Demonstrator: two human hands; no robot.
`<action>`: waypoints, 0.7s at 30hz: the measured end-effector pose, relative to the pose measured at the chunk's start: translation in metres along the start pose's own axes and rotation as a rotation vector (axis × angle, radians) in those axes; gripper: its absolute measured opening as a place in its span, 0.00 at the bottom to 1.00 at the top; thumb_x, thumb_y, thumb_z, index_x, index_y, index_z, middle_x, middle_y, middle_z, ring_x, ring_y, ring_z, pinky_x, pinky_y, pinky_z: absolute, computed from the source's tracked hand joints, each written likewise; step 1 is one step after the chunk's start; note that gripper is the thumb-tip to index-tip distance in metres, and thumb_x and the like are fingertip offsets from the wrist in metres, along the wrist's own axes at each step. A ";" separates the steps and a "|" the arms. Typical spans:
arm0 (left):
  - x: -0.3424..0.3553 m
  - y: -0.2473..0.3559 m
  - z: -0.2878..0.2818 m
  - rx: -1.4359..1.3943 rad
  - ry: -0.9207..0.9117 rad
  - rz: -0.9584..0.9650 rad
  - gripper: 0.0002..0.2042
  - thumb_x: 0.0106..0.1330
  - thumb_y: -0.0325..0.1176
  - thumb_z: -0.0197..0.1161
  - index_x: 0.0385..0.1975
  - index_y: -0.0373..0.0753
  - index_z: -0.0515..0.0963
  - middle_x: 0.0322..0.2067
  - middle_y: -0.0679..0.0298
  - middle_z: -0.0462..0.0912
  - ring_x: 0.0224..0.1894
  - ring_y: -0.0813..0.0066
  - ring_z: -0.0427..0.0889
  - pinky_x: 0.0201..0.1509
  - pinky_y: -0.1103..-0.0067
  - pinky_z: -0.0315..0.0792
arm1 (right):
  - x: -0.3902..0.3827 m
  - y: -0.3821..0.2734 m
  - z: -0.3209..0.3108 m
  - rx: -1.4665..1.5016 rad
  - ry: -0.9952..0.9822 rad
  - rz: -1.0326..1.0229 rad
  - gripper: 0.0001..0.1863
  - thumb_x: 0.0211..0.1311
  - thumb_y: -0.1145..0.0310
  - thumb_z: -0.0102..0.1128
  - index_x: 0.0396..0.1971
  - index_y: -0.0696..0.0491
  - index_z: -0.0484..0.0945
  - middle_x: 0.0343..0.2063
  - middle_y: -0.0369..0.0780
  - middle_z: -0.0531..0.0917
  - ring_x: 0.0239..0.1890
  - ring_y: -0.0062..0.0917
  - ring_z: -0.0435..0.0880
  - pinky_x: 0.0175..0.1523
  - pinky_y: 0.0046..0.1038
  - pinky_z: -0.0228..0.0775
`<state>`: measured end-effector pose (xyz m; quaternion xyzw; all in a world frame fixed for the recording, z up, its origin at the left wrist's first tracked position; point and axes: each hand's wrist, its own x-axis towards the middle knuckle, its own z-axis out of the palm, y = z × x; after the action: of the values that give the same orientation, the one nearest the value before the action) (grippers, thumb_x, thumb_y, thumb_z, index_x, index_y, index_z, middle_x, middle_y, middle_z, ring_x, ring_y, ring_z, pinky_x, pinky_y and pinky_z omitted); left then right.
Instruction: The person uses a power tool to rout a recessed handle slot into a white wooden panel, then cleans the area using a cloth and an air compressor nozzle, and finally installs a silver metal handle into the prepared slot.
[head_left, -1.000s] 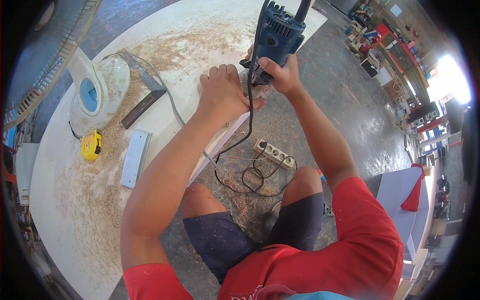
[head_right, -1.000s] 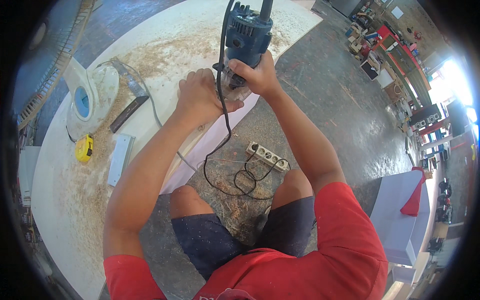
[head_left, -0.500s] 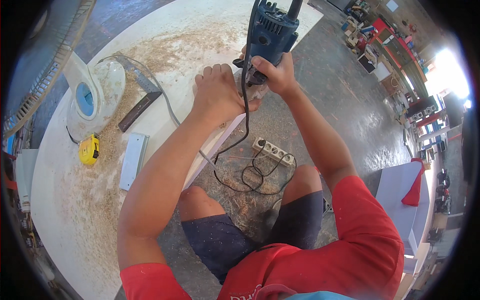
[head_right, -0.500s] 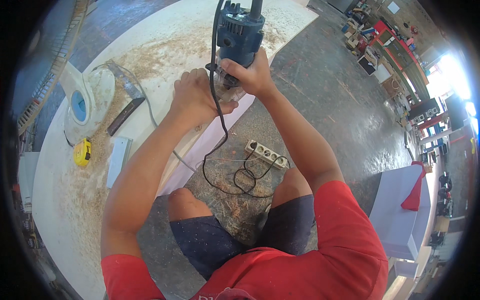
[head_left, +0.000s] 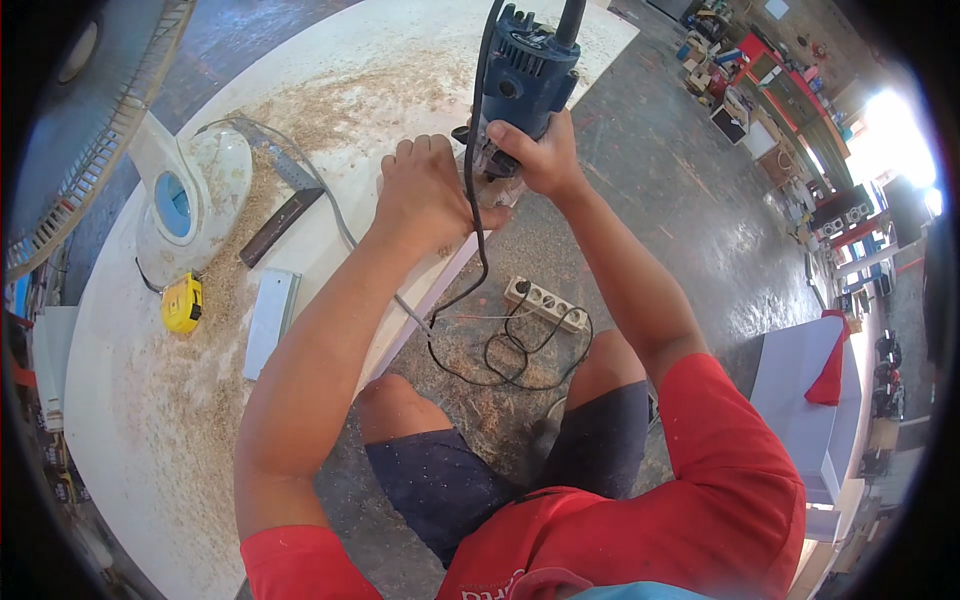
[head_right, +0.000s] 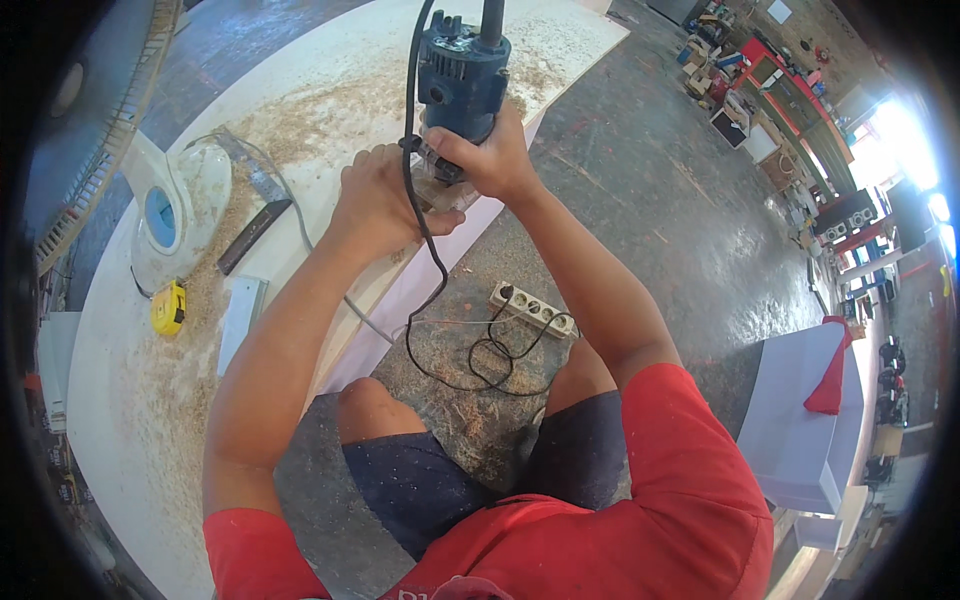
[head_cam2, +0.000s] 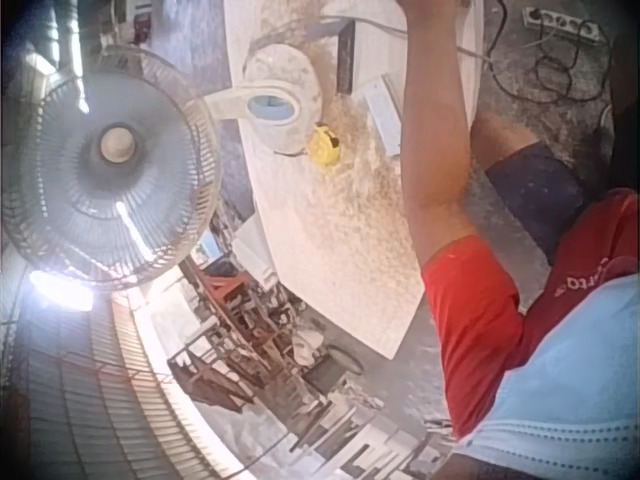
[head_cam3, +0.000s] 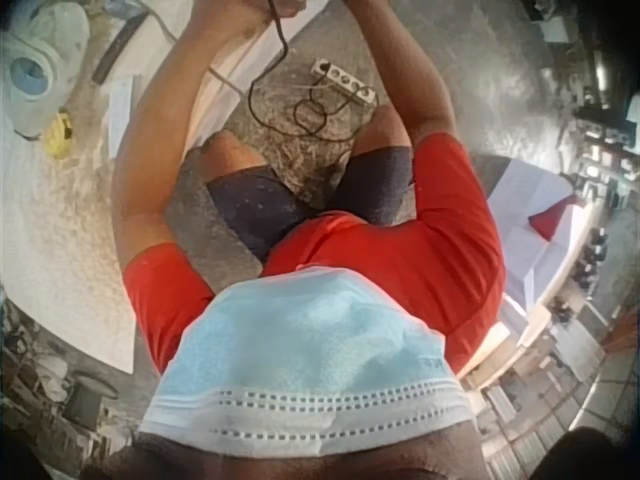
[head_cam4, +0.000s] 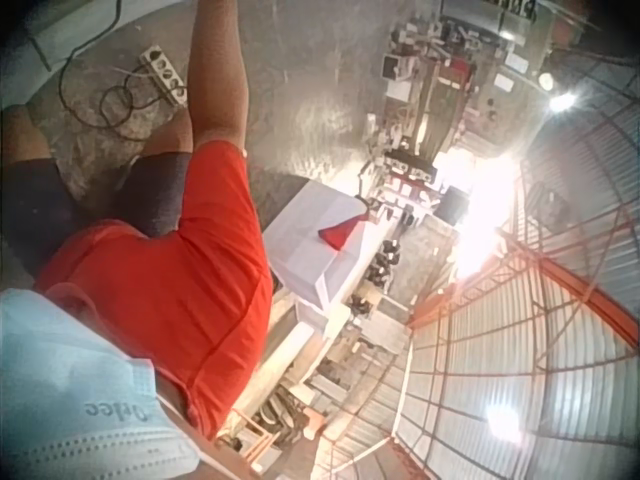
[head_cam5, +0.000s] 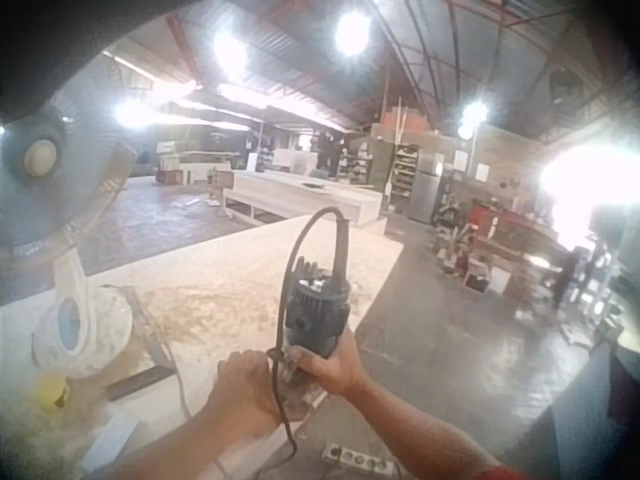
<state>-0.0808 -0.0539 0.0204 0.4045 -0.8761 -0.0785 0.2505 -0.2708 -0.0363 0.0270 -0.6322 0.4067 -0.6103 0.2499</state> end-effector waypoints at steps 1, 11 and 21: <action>0.003 -0.005 -0.002 -0.084 -0.062 -0.034 0.33 0.43 0.57 0.82 0.41 0.37 0.82 0.36 0.51 0.86 0.43 0.48 0.85 0.50 0.60 0.78 | 0.002 0.001 0.000 0.002 0.002 -0.003 0.29 0.52 0.58 0.75 0.50 0.58 0.79 0.39 0.38 0.86 0.41 0.23 0.84 0.48 0.30 0.78; 0.018 -0.064 -0.007 -0.393 0.208 -0.069 0.38 0.57 0.71 0.70 0.32 0.32 0.74 0.27 0.49 0.81 0.33 0.50 0.82 0.39 0.62 0.74 | 0.040 -0.020 -0.001 -0.099 0.036 0.116 0.24 0.56 0.56 0.73 0.44 0.61 0.84 0.35 0.39 0.88 0.36 0.22 0.86 0.45 0.27 0.79; 0.020 -0.046 -0.003 -0.196 0.534 0.056 0.10 0.72 0.39 0.62 0.39 0.38 0.75 0.34 0.55 0.79 0.41 0.55 0.80 0.44 0.63 0.74 | 0.036 -0.121 -0.076 -0.758 -0.038 -0.198 0.34 0.47 0.49 0.80 0.49 0.57 0.82 0.36 0.45 0.89 0.39 0.29 0.89 0.48 0.33 0.80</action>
<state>-0.0592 -0.0988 0.0151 0.3603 -0.7780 -0.0466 0.5125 -0.3228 0.0132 0.1556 -0.7272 0.5355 -0.4260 -0.0539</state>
